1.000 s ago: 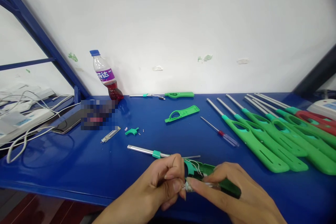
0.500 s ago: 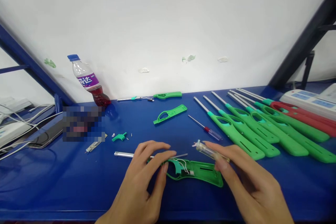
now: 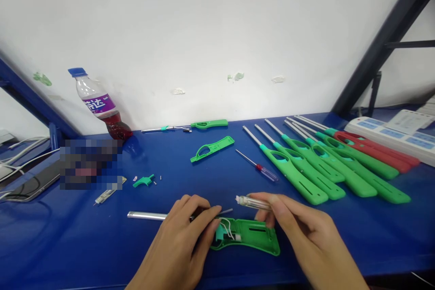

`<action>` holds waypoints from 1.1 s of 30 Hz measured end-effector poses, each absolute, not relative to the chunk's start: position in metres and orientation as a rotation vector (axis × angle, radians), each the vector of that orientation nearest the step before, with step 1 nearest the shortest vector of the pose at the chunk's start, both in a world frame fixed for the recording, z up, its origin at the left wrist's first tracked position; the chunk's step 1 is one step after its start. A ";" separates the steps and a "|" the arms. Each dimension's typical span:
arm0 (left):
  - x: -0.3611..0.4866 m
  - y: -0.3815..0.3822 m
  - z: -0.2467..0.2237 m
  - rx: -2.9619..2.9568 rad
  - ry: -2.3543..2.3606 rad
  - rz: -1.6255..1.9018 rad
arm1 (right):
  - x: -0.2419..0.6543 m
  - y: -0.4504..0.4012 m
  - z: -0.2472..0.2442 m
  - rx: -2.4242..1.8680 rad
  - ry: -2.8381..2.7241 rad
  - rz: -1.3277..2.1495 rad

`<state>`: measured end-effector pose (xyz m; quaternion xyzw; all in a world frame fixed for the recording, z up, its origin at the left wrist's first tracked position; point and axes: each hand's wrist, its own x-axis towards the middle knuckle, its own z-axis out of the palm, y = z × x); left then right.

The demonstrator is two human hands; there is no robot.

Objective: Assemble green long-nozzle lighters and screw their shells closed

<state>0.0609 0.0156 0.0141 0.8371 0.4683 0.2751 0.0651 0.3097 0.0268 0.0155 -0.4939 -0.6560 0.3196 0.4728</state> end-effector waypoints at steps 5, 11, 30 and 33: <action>0.064 0.018 0.014 2.449 1.330 0.909 | 0.309 0.026 0.016 -1.223 -1.629 0.751; 0.061 0.022 0.009 2.396 1.269 0.997 | 0.309 0.025 0.011 -1.215 -1.668 0.632; 0.064 0.021 0.021 2.451 1.177 0.933 | 0.309 0.023 0.003 -1.252 -1.714 0.536; 0.065 0.021 0.022 2.473 1.184 0.933 | 0.310 0.023 0.003 -1.242 -1.721 0.505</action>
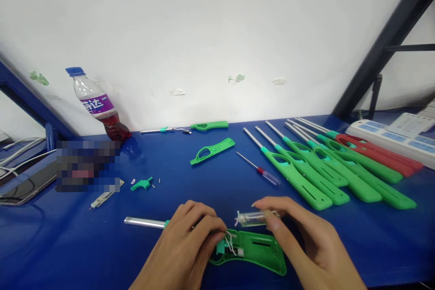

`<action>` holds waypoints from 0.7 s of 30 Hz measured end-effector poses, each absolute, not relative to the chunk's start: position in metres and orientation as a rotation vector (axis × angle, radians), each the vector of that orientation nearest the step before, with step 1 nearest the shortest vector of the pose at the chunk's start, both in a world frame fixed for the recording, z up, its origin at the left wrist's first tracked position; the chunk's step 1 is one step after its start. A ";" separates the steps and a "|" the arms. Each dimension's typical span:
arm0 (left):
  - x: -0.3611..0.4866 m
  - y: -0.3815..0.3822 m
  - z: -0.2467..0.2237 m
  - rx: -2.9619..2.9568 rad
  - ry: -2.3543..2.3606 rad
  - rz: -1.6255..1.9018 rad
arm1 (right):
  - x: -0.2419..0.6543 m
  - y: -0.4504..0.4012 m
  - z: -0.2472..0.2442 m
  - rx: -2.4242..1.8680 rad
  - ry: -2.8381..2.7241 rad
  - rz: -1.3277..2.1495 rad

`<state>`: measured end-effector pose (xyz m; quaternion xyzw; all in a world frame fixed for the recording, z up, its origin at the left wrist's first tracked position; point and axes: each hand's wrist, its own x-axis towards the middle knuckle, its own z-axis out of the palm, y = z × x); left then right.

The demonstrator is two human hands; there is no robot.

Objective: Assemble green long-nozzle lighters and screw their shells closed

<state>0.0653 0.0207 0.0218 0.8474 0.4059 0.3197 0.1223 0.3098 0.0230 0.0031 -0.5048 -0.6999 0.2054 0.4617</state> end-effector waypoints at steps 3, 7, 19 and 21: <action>0.065 0.020 0.021 2.503 1.192 0.918 | 0.311 0.023 0.003 -1.236 -1.726 0.479; 0.062 0.020 0.018 2.570 1.165 0.913 | 0.310 0.023 0.005 -1.218 -1.727 0.458; 0.062 0.018 0.017 2.612 1.216 0.830 | 0.305 0.017 0.017 -1.090 -1.873 0.573; 0.062 0.019 0.017 2.607 1.191 0.844 | 0.305 0.018 0.017 -1.061 -1.943 0.611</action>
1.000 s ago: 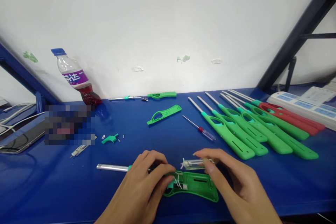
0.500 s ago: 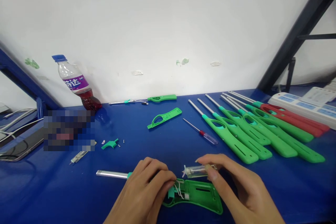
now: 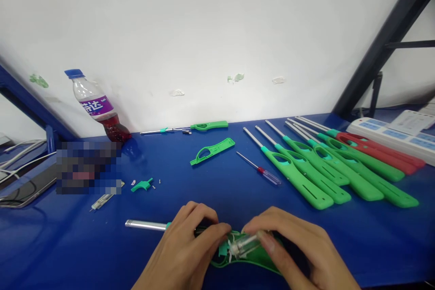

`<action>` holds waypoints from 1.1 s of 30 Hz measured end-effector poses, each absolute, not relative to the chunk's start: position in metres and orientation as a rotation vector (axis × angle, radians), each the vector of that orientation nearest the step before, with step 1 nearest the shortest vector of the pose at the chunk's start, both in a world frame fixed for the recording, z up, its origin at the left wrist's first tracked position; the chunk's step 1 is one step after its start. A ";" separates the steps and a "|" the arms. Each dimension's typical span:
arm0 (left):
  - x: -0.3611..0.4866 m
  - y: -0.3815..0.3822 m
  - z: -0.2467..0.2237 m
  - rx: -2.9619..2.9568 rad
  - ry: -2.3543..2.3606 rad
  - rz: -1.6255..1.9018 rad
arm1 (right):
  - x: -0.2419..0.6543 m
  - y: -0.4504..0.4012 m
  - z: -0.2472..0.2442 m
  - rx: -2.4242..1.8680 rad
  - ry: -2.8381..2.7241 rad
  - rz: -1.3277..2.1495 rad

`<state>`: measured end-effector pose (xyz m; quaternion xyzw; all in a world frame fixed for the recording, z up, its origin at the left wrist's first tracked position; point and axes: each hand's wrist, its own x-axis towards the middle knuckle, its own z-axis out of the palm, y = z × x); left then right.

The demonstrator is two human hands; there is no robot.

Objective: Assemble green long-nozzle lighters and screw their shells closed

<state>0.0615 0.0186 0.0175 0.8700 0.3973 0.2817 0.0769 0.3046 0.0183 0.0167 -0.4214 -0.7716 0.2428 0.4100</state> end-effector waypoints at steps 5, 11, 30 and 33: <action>0.062 0.018 0.018 2.611 1.200 0.837 | 0.303 0.019 0.012 -1.078 -2.010 0.516; 0.062 0.017 0.017 2.630 1.192 0.872 | 0.302 0.017 0.006 -1.166 -1.954 0.384; 0.066 0.012 0.026 2.563 1.288 0.712 | 0.299 0.021 0.010 -1.178 -1.997 0.287; 0.066 0.012 0.025 2.528 1.274 0.696 | 0.300 0.020 0.011 -1.185 -1.991 0.295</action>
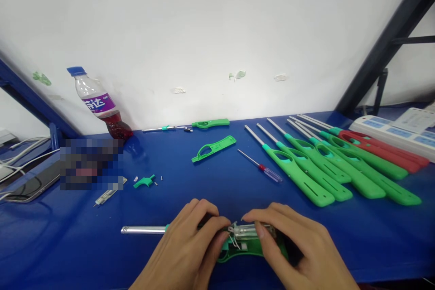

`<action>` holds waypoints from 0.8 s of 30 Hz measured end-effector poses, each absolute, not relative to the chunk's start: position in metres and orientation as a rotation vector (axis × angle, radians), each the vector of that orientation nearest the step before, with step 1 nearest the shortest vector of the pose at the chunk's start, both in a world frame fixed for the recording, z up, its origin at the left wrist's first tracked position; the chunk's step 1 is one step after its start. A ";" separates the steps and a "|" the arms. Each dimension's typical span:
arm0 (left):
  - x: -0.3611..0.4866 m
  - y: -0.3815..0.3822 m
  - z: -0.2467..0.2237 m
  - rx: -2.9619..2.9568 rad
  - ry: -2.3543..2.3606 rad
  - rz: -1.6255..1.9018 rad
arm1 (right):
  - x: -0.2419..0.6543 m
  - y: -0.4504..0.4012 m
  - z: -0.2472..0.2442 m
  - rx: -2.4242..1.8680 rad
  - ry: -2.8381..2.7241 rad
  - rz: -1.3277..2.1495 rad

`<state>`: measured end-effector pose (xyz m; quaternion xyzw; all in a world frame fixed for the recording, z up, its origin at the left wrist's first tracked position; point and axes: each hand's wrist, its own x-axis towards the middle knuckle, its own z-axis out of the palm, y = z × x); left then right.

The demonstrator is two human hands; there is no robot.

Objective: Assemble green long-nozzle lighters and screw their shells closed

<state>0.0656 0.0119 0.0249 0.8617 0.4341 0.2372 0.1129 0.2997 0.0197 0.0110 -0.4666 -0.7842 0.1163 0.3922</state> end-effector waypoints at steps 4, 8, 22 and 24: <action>0.066 0.013 0.024 2.490 1.244 0.743 | 0.300 0.018 0.010 -1.174 -1.981 0.290; 0.066 0.014 0.024 2.492 1.235 0.804 | 0.301 0.018 0.009 -1.170 -1.968 0.324; 0.066 0.015 0.025 2.541 1.205 0.988 | 0.302 0.020 0.004 -1.154 -1.923 0.443; 0.066 0.014 0.024 2.536 1.268 0.976 | 0.301 0.020 0.005 -1.173 -1.914 0.450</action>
